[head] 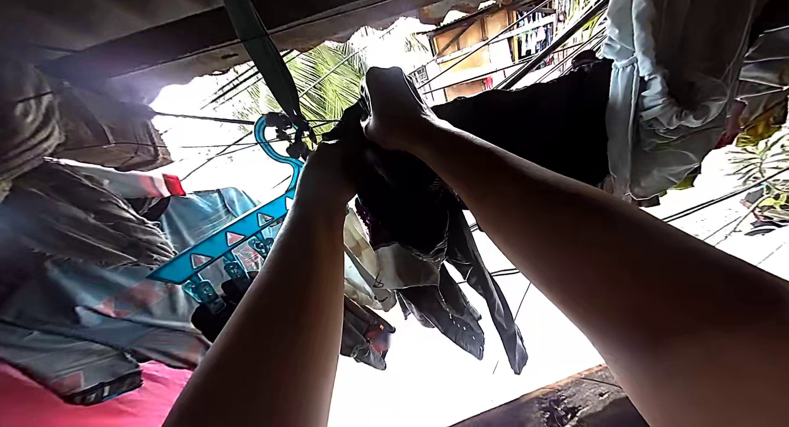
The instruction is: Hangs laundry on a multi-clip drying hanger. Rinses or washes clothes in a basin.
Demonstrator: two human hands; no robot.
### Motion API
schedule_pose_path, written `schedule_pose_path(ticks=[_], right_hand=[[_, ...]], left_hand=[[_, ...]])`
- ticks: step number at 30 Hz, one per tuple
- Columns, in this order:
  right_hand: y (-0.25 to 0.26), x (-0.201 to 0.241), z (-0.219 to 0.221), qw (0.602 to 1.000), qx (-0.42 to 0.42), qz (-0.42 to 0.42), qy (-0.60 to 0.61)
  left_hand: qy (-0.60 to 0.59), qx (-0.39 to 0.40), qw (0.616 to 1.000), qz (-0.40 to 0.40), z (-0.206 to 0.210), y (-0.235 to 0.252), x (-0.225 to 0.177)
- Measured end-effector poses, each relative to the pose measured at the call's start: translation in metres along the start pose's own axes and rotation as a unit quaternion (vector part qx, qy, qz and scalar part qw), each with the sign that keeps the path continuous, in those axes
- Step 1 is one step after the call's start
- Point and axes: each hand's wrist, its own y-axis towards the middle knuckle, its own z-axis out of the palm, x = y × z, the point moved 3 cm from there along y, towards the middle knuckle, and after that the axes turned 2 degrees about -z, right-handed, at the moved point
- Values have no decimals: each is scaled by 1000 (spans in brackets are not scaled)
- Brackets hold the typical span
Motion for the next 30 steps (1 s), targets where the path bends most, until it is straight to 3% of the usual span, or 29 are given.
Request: schedule_pose_path(ticks=[5, 9, 13, 19, 25, 30], right_hand=[[-17, 2, 14, 999, -29, 13, -4], [-41, -3, 25, 998, -30, 38, -30], [-70, -6, 40, 999, -8, 32, -15], [-104, -15, 61, 998, -19, -34, 43], [-149, -29, 73, 992, 15, -82, 95], [-233, -44, 88, 984, 34, -85, 151]], left_hand=[[-10, -42, 999, 2, -16, 4, 19], [84, -77, 992, -46, -21, -23, 34], [173, -83, 977, -89, -22, -46, 51], [202, -43, 975, -83, -20, -89, 77], [265, 9, 958, -105, -54, -178, 116], [343, 68, 928, -129, -101, -295, 166]])
